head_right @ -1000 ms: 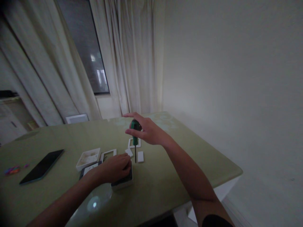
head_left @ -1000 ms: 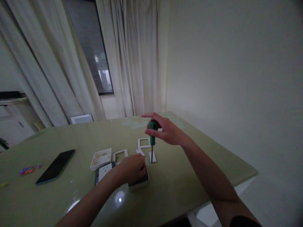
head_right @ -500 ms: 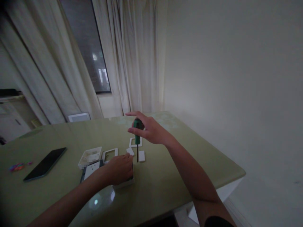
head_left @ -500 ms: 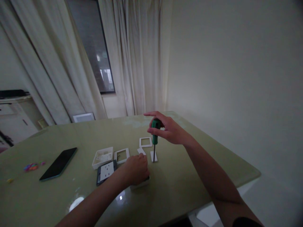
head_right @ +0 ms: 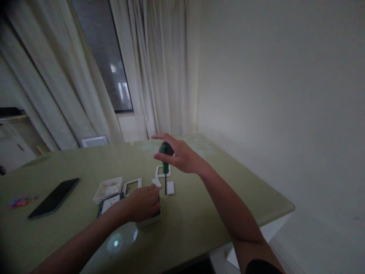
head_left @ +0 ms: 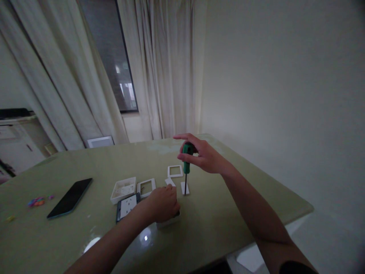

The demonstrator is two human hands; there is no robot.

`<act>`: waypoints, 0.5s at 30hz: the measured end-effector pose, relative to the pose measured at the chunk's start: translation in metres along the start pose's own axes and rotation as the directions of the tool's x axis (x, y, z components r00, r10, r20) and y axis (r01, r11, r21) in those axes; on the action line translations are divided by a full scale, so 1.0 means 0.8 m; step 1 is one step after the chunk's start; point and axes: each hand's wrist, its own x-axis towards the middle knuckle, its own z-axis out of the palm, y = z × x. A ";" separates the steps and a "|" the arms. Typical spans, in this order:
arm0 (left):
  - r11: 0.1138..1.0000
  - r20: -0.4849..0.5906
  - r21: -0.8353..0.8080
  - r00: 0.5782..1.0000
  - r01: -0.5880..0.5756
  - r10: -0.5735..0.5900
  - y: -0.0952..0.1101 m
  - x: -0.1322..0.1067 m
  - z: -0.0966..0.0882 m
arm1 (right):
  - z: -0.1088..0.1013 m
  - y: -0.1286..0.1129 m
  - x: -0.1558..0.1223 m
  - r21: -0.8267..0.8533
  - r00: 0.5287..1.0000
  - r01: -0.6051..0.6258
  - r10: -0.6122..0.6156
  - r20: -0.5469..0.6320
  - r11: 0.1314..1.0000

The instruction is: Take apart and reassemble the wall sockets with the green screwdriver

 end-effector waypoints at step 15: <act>0.986 0.087 -0.131 0.992 0.103 -0.092 -0.015 0.001 -0.025 | 0.000 0.001 0.001 -0.009 1.000 -0.003 0.003 0.012 1.000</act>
